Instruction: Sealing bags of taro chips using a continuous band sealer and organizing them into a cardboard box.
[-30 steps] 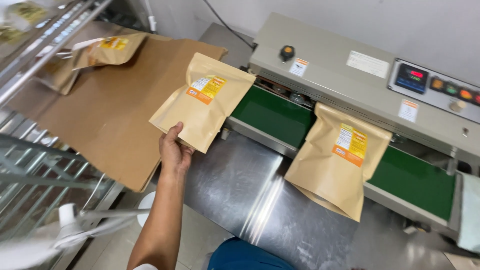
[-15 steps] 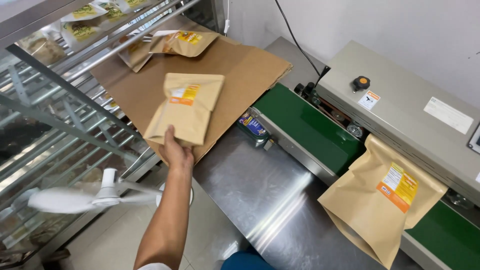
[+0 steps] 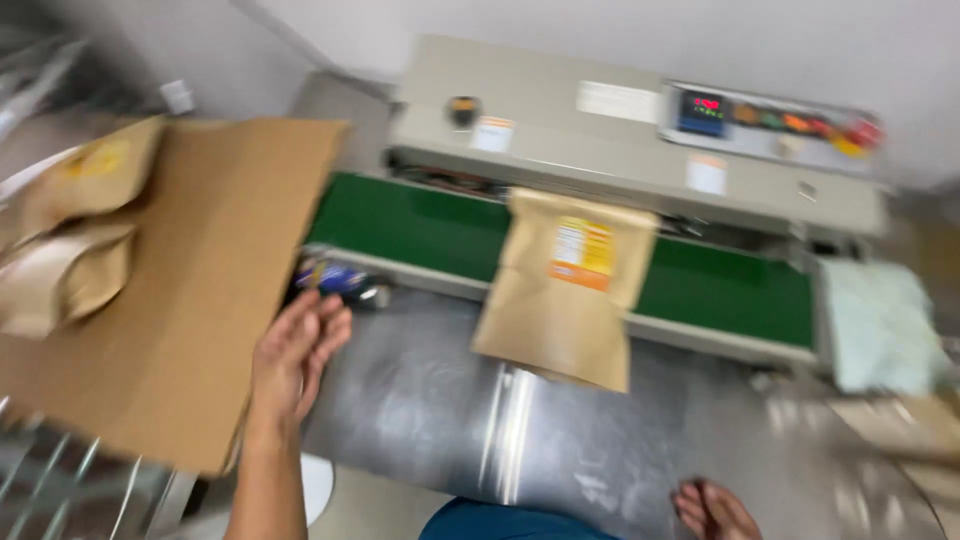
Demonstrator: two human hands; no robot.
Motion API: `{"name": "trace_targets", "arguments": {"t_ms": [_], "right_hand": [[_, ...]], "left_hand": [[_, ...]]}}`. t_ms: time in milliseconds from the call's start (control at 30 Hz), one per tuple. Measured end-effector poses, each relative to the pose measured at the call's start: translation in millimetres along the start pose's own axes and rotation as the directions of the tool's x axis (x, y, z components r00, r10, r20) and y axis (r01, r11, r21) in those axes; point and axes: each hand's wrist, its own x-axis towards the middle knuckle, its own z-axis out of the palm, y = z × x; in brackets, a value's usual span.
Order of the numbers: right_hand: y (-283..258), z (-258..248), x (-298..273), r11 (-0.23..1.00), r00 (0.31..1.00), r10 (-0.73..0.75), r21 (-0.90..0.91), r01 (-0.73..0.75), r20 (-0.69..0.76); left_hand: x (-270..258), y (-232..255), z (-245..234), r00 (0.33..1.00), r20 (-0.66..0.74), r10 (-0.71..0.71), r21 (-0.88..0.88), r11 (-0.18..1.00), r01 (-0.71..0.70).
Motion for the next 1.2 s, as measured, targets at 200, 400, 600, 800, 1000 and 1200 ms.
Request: {"name": "trace_targets", "arguments": {"t_ms": [200, 400, 600, 800, 1000, 1200], "right_hand": [[-44, 38, -61, 0.984, 0.995, -0.072, 0.156, 0.081, -0.062], [-120, -20, -84, 0.866, 0.826, -0.497, -0.084, 0.494, -0.266], [-272, -62, -120, 0.318, 0.346, -0.925, -0.815, 0.485, -0.156], [-372, -52, -91, -0.091, 0.388, -0.902, -0.961, 0.263, 0.191], [-387, -79, -54, -0.264, 0.592, -0.746, -0.951, 0.158, 0.306], [-355, -64, -108, -0.488, 0.582, -0.549, -0.795, 0.361, 0.601]], "left_hand": [[-25, -106, 13, 0.672, 0.54, -0.507, 0.478, 0.842, 0.252], [-47, -162, 57, 0.361, 0.234, -0.903, 0.744, 0.405, 0.532], [-73, -158, 104, 0.379, 0.256, -0.889, 0.819, 0.408, 0.403], [-102, -153, 134, 0.406, 0.386, -0.828, 0.837, 0.499, 0.223], [-129, -146, 155, 0.374, 0.44, -0.817, 0.865, 0.497, 0.07], [-157, -131, 206, 0.34, 0.617, -0.709, 0.786, 0.578, -0.219]]}}
